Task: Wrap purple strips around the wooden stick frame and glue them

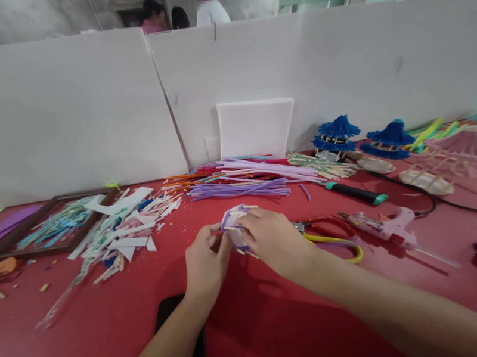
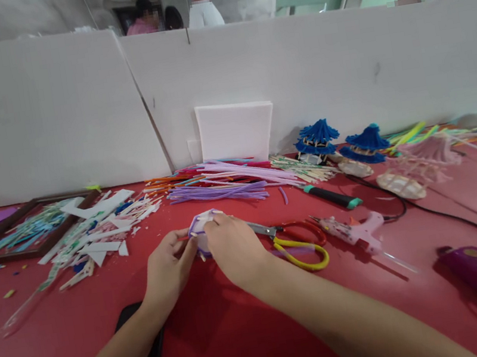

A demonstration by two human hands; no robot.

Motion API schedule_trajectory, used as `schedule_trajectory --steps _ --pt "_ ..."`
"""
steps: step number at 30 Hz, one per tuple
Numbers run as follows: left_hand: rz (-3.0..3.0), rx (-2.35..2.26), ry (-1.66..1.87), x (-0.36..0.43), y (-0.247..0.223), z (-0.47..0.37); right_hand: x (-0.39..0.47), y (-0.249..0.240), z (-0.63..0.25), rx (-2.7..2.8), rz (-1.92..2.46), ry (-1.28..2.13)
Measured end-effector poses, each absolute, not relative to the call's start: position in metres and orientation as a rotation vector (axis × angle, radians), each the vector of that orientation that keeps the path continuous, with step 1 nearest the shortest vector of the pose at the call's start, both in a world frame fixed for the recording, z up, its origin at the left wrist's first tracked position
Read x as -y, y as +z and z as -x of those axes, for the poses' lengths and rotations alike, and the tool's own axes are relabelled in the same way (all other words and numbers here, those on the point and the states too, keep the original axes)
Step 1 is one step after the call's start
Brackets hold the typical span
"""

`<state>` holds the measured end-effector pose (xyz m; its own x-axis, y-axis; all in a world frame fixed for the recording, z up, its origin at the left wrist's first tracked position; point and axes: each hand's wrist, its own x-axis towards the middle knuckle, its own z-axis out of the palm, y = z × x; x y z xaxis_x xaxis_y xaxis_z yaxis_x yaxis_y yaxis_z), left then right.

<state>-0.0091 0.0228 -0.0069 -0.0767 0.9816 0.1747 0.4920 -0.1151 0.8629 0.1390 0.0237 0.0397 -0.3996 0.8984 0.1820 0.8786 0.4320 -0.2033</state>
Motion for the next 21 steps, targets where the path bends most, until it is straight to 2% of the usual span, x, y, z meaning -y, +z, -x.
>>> schedule_trajectory --steps 5,13,21 --pt "-1.694 -1.635 1.082 -0.02 -0.006 0.007 -0.024 0.039 -0.139 2.384 1.597 0.067" --pt "-1.708 -1.549 1.153 -0.019 -0.003 0.005 -0.04 0.008 -0.145 2.17 1.291 0.01" --pt "-1.817 -1.624 1.122 -0.019 -0.001 0.006 -0.04 0.007 -0.143 2.167 1.258 0.053"
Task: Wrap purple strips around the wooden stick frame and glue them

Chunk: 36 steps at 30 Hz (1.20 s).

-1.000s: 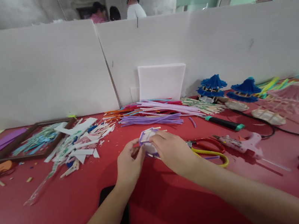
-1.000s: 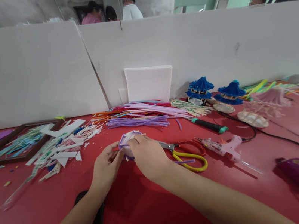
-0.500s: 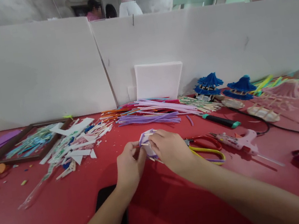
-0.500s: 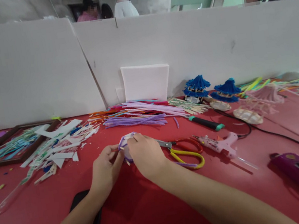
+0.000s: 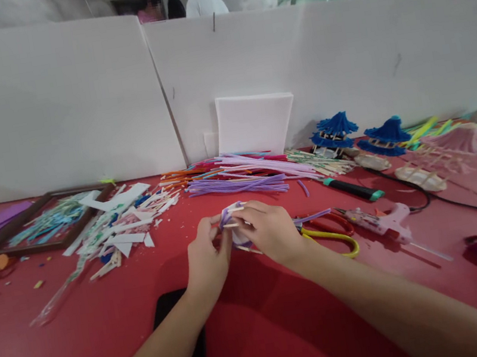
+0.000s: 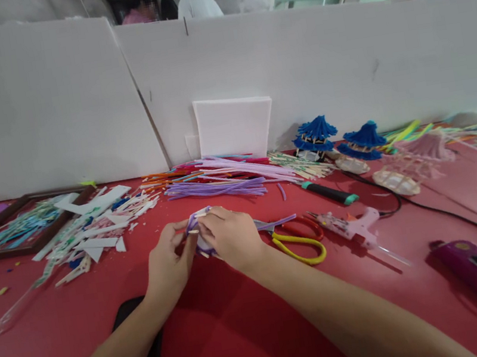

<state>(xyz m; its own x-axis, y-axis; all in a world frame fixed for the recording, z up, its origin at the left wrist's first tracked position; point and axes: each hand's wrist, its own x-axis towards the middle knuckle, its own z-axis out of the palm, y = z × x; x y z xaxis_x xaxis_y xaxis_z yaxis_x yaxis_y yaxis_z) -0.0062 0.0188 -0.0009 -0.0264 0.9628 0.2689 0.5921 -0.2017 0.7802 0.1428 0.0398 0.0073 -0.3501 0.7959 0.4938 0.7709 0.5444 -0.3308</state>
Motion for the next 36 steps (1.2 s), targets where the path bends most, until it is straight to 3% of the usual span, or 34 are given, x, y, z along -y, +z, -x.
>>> schedule_trajectory --steps 18,27,36 --pt "-1.918 -1.647 1.111 -0.016 0.001 0.002 -0.037 0.016 -0.144 2.103 1.396 0.039" --pt "-1.911 -1.627 1.157 -0.011 0.003 0.0 -0.03 0.035 -0.156 1.972 1.395 -0.14" --pt "-1.866 -1.469 1.044 -0.011 0.003 0.004 -0.03 0.075 -0.175 2.341 1.294 0.421"
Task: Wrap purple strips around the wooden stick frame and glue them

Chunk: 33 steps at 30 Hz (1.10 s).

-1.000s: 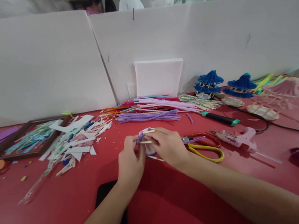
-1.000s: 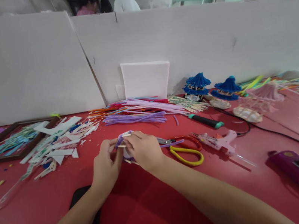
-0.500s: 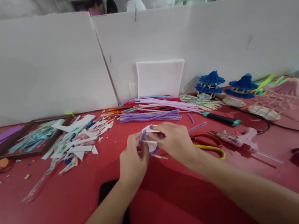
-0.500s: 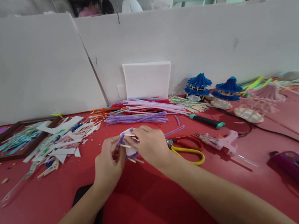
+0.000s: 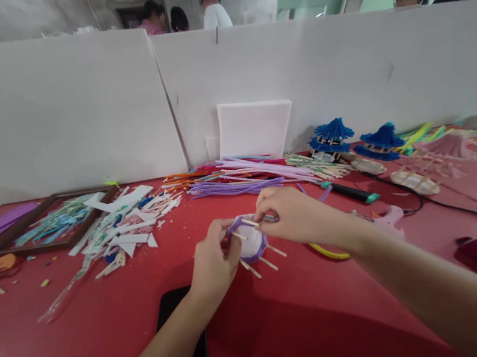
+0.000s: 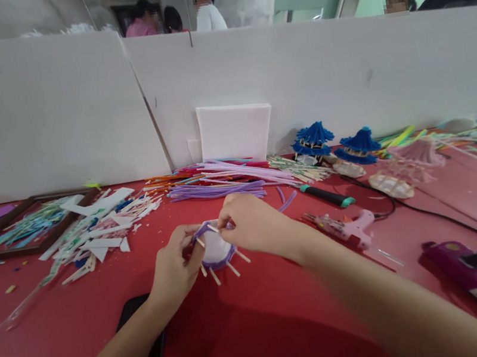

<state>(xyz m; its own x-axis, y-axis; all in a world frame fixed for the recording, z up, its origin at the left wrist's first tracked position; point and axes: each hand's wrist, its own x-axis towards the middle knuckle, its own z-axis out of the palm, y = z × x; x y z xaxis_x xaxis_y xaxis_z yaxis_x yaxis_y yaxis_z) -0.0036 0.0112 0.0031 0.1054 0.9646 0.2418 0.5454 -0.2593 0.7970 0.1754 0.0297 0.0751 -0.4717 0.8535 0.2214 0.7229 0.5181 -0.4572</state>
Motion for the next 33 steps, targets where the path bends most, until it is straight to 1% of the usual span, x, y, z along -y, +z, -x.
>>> schedule_trajectory --steps 3,7,13,23,30,33 --pt "-1.875 -1.426 1.01 -0.011 0.003 0.004 -0.034 0.083 -0.181 2.466 1.25 0.468" --pt "-1.873 -1.332 0.997 -0.009 0.004 0.004 -0.046 0.089 -0.191 2.574 1.191 0.668" --pt "-1.776 -1.243 0.973 -0.01 0.001 0.002 -0.057 0.078 -0.195 2.523 1.243 0.92" --pt "-1.662 -1.174 0.958 -0.014 -0.003 0.003 -0.056 0.065 -0.188 2.463 1.341 0.878" --pt "-1.509 -1.042 0.87 -0.022 -0.008 0.01 -0.048 0.058 -0.19 2.446 0.976 0.838" --pt "-1.396 -1.023 0.827 -0.021 -0.005 0.009 -0.04 0.055 -0.192 2.367 0.969 0.966"
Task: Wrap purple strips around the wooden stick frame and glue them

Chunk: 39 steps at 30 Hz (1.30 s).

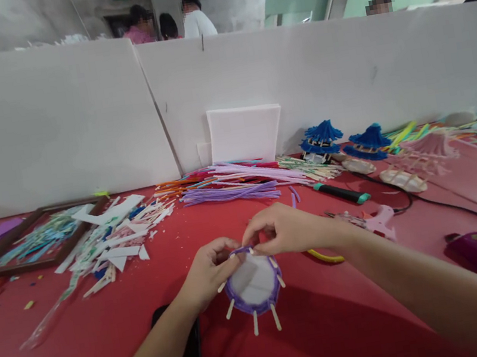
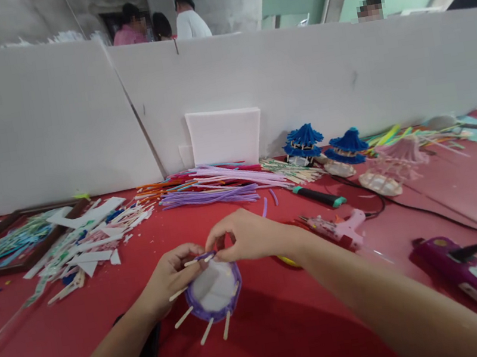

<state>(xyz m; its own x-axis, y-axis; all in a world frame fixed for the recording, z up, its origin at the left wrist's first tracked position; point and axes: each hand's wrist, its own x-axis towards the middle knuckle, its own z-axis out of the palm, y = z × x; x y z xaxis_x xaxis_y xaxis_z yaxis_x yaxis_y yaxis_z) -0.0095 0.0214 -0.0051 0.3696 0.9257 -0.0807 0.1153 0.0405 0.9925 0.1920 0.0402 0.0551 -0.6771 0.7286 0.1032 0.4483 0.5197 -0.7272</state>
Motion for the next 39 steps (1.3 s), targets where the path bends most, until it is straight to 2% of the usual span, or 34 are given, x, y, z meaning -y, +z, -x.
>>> schedule_trajectory --steps 11,24,33,39 --pt "-1.196 -1.019 0.74 -0.021 0.0 0.008 -0.032 0.028 -0.196 2.119 1.016 1.188" --pt "-1.151 -0.928 0.627 -0.025 -0.006 0.014 -0.03 0.019 -0.199 2.003 0.902 1.469" --pt "-0.956 -0.853 0.725 -0.022 0.006 0.012 -0.027 0.007 -0.201 1.761 0.967 1.377" --pt "-0.719 -0.859 0.87 -0.02 0.01 0.008 -0.023 -0.01 -0.197 1.577 1.006 1.021"
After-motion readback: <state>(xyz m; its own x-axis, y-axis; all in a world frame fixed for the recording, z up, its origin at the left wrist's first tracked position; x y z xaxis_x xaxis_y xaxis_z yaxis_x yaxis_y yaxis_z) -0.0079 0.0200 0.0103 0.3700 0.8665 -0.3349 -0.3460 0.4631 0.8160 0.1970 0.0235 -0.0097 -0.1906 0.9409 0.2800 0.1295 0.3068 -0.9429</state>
